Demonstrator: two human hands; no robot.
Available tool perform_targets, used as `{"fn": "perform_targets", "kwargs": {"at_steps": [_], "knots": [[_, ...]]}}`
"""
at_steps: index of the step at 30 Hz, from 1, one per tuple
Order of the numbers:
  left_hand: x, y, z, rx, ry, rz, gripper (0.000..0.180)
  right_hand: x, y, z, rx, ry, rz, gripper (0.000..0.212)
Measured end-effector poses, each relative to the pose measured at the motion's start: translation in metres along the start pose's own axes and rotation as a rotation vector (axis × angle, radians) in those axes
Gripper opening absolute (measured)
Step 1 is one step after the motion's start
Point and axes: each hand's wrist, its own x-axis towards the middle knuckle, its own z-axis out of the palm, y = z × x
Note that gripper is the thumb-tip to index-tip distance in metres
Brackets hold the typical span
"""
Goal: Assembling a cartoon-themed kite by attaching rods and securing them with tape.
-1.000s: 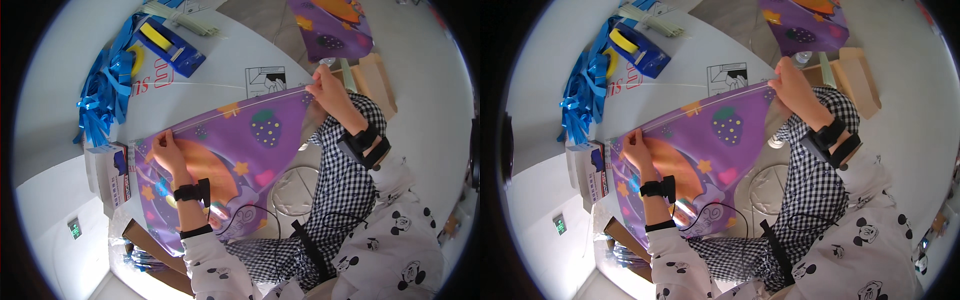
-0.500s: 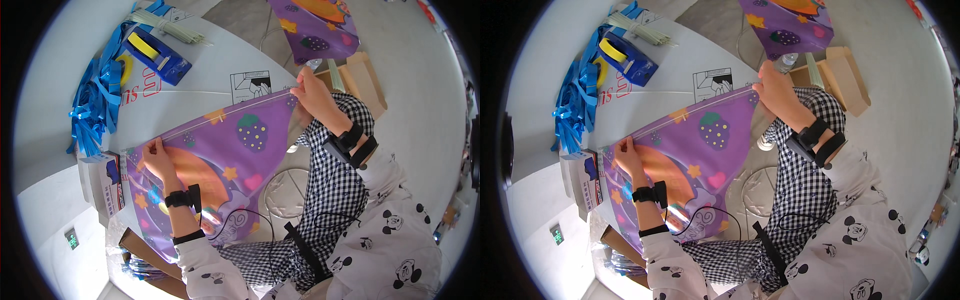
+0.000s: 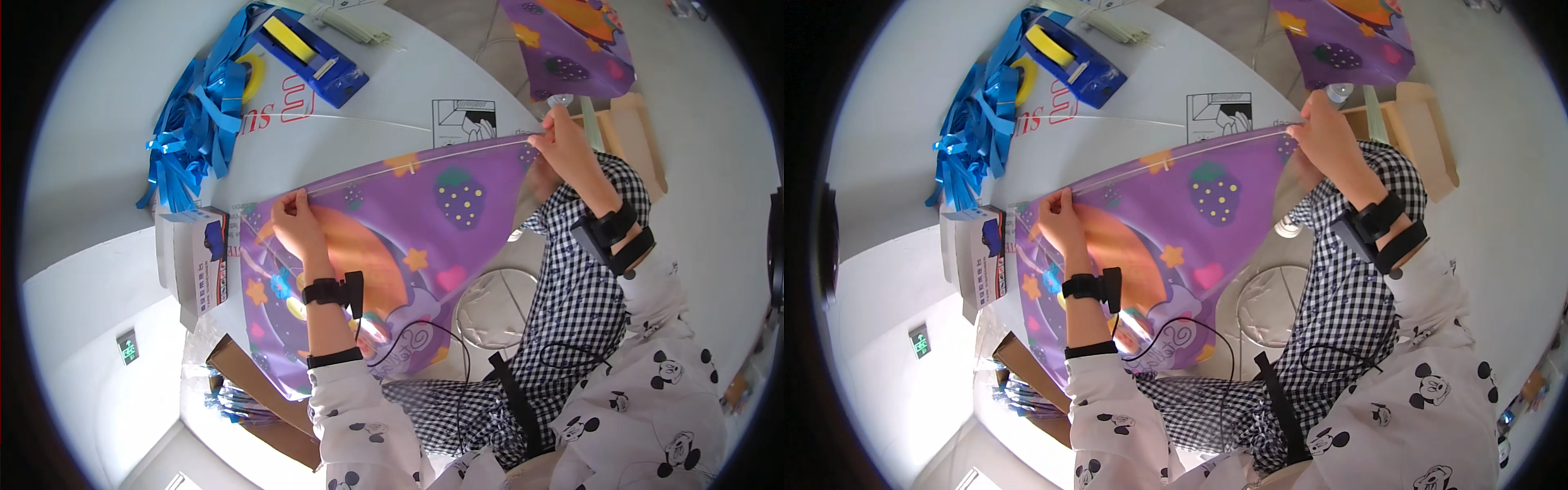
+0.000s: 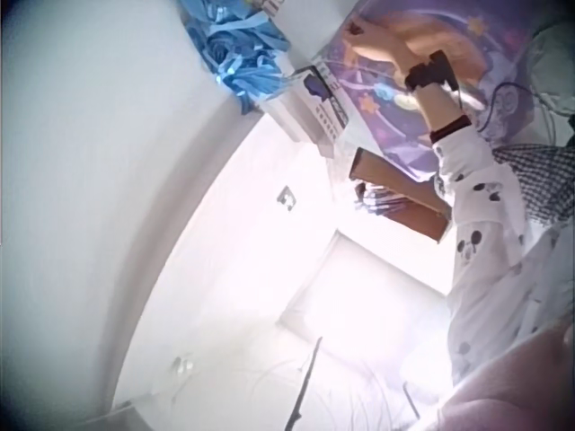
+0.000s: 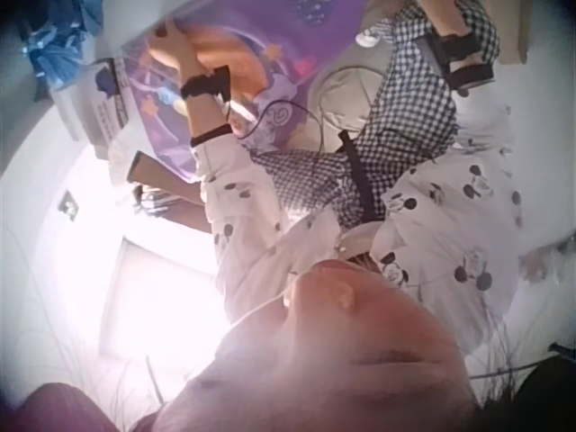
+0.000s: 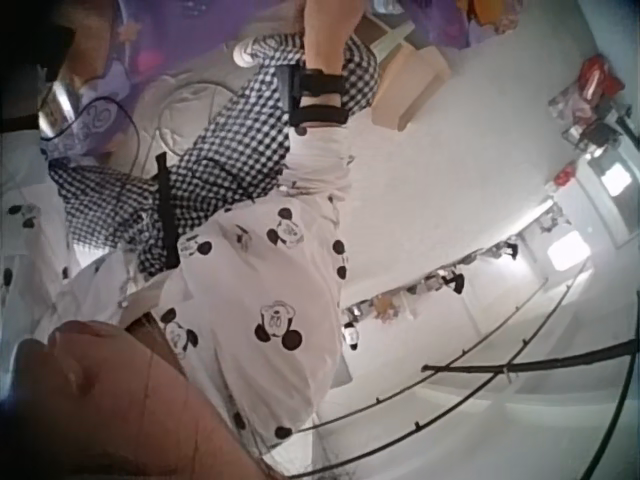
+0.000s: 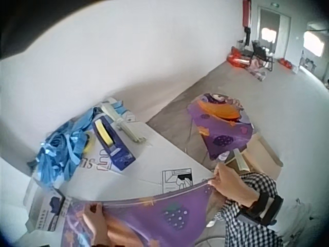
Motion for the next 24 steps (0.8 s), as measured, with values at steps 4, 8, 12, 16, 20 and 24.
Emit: {"fn": "perform_targets", "kwargs": {"at_steps": [4,8,12,16,20,24], "knots": [[-0.006,0.007,0.006,-0.006,-0.019,-0.035,0.017,0.000,0.008,-0.003,0.022,-0.007,0.005,0.028],[-0.006,0.005,0.002,0.064,0.009,0.049,0.018,0.001,0.007,-0.001,0.008,-0.031,0.050,0.032],[-0.013,0.015,0.005,-0.048,0.076,-0.050,0.027,0.002,0.015,0.000,0.056,-0.016,0.038,0.032],[-0.010,0.013,0.007,-0.031,0.034,-0.027,0.036,0.004,0.022,-0.002,0.042,0.008,0.074,0.033],[-0.007,0.005,0.009,-0.020,0.067,0.033,0.035,0.006,0.030,0.001,0.009,0.042,0.042,0.032],[-0.006,0.005,0.006,-0.028,0.047,0.013,0.035,0.006,0.030,0.005,0.118,0.052,0.099,0.030]]}}
